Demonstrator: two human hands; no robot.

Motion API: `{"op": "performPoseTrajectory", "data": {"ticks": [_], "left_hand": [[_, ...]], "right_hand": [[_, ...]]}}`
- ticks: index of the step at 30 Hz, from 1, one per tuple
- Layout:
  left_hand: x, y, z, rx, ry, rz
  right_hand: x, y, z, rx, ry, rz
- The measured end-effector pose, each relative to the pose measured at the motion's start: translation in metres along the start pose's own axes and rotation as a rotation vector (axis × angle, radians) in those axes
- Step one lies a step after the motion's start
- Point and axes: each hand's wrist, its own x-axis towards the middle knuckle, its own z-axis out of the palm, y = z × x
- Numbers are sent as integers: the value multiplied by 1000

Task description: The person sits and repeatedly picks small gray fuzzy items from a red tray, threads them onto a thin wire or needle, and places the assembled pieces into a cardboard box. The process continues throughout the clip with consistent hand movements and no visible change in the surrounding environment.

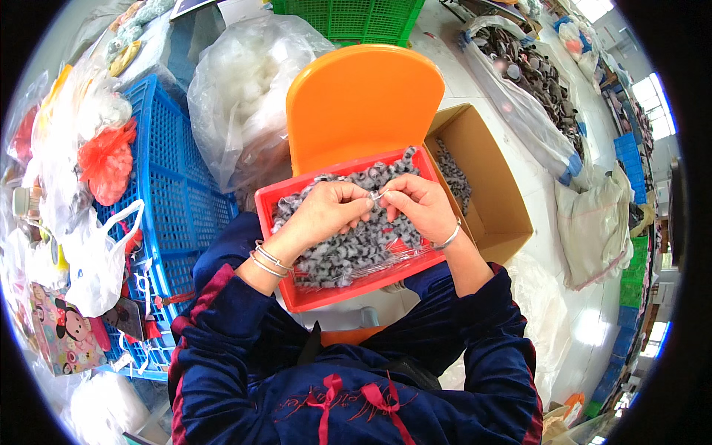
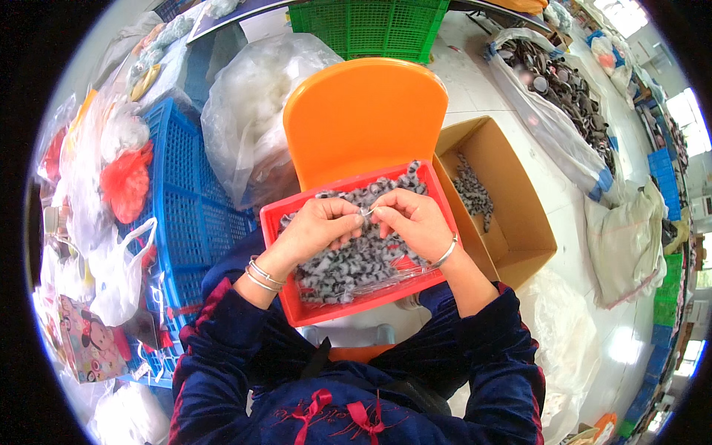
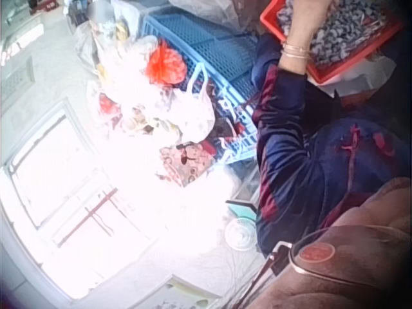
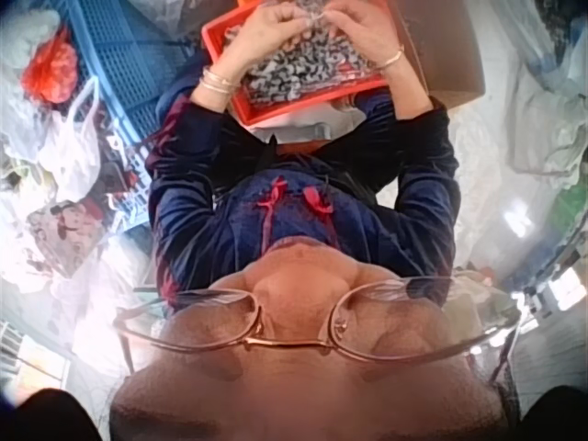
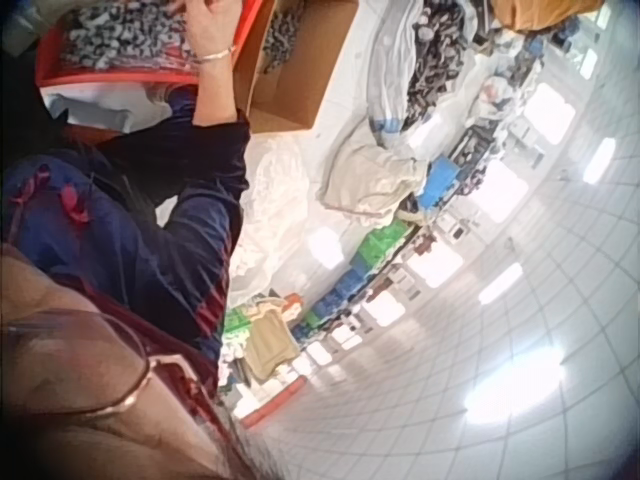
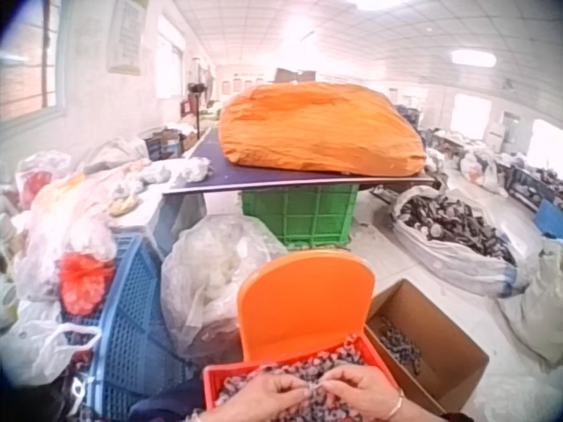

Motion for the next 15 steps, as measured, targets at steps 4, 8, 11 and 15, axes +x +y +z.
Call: {"op": "performPoseTrajectory", "data": {"ticks": [4,8,11,15], "left_hand": [[1,1,2,-158,28,-54],[3,-7,-3,-67,-25,-26],[4,-11,-1,-49,-51,31],[1,-2,4,-167,-34,-44]], "right_hand": [[-1,-3,-2,14,5,-40],[-2,-10,5,74,3,-94],[0,1,0,-119,-41,-104],[-2,-1,-2,-78,-25,-96]]}}
